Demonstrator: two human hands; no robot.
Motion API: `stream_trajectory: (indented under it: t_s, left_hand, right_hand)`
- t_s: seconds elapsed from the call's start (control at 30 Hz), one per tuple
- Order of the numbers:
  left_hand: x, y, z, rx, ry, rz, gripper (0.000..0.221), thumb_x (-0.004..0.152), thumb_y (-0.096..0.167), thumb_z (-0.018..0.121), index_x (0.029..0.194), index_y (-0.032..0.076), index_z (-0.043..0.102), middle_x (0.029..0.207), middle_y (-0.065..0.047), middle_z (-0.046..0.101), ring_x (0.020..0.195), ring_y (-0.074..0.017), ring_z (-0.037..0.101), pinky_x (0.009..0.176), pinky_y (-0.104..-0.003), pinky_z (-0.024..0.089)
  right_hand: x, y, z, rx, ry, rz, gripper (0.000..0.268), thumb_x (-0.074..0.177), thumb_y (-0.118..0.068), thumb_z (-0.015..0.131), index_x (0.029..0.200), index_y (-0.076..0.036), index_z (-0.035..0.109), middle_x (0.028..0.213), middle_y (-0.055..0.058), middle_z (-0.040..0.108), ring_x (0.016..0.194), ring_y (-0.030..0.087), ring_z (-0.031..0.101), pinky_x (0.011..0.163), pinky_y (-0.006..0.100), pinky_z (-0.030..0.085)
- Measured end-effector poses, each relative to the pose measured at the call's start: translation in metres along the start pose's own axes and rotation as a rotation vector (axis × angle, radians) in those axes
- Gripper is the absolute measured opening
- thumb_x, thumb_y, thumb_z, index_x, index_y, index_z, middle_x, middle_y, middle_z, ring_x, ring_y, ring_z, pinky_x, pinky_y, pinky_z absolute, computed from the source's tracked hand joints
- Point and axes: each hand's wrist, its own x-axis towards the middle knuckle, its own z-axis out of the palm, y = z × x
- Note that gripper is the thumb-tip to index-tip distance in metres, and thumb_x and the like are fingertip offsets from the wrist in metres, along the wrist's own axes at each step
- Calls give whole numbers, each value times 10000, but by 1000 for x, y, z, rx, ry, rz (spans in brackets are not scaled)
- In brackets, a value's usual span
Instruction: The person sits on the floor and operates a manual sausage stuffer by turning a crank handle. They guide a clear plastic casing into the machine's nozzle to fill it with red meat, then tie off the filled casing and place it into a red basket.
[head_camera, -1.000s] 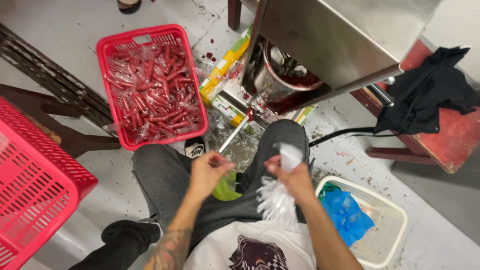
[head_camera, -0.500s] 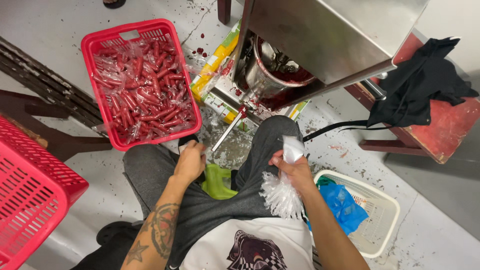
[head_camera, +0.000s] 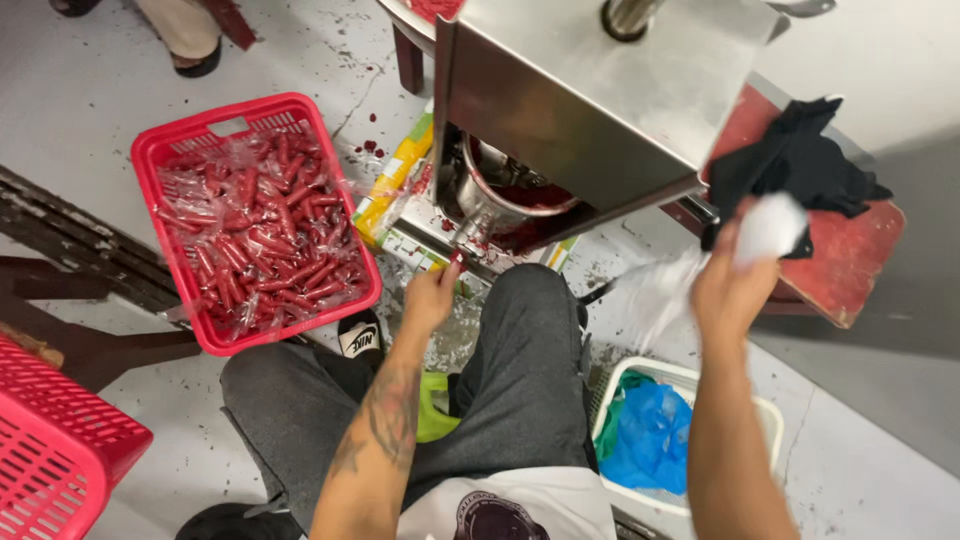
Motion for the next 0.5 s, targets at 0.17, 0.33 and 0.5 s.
stream_trajectory:
  t_s: [0.17,0.33,0.5]
  left_hand:
    - [-31,33,-59,216,-292,-138,602,908,493,596,1116,-55,735,1100,-312,729,1178,-471,656,990,-569,512]
    - [-21,-20,-47,241,-280,18,361,935,332,616,965,20,796,907,-264,753,1032,-479,702,886,-571,541]
    - [-17,-4,-56,-67,-410,-267,327,995,336,606,1049,90,815,887,-51,808,795,-157,742,779,-317,524]
  right_hand:
    - [14,44,20,127,-342,69,184,1108,-91,600,1023,40,698,780,183,606,740,239,513,657,446,433]
    - [-114,-4,-42,-13,-474,430,413,974,-412,724,756,-64,762,519,132,628,403,203,518,395,315,396]
    - [-83,-43,-172,-541,-598,201,403,850,-295,714,1249,-250,738,938,-50,698,856,146,628,836,269,483]
